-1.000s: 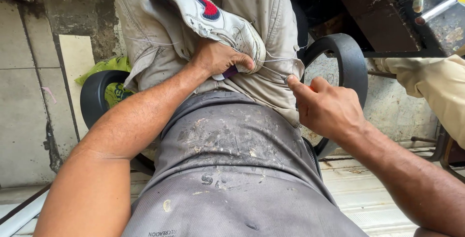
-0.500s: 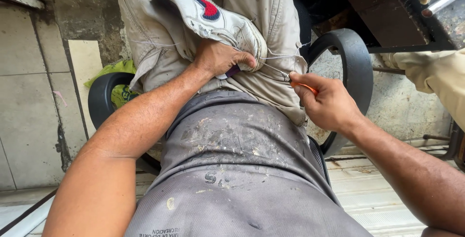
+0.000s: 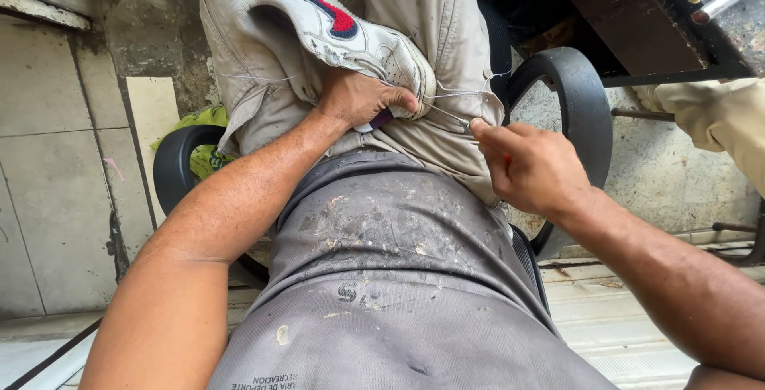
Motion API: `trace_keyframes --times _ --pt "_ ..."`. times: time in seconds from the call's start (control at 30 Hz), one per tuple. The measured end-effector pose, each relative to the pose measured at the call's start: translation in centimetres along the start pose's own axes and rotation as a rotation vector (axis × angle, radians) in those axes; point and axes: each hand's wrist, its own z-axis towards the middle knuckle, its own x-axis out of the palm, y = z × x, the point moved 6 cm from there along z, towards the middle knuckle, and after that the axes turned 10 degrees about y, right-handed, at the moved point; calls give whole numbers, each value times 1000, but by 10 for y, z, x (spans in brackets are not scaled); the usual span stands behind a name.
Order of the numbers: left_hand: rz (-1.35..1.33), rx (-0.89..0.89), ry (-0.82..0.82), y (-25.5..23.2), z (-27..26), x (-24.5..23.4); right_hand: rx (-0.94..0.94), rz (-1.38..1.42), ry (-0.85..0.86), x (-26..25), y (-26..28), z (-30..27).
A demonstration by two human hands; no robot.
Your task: Hand-stitching the upper of a white sneaker using a needle and thread
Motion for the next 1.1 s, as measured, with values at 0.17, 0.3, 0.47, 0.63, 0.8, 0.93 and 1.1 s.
trace_keyframes --times 0.17,0.3,0.47,0.63,0.8,0.93,1.1 --pt "14 -7 5 -1 -2 0 174 382 60 9 -15 0" --pt "14 -19 2 3 -4 1 70 -54 27 6 -5 2" --pt "18 -22 2 5 -3 1 -82 -349 -15 2 12 -1" --pt "26 -30 0 5 0 -1 143 361 75 15 -22 4" --pt "33 -33 -4 6 -1 0 77 -342 8 -4 20 -1" --pt "37 -41 -6 8 2 -1 312 -96 111 -3 14 2" --pt "44 -34 -13 5 1 -1 111 -206 46 -2 3 6"
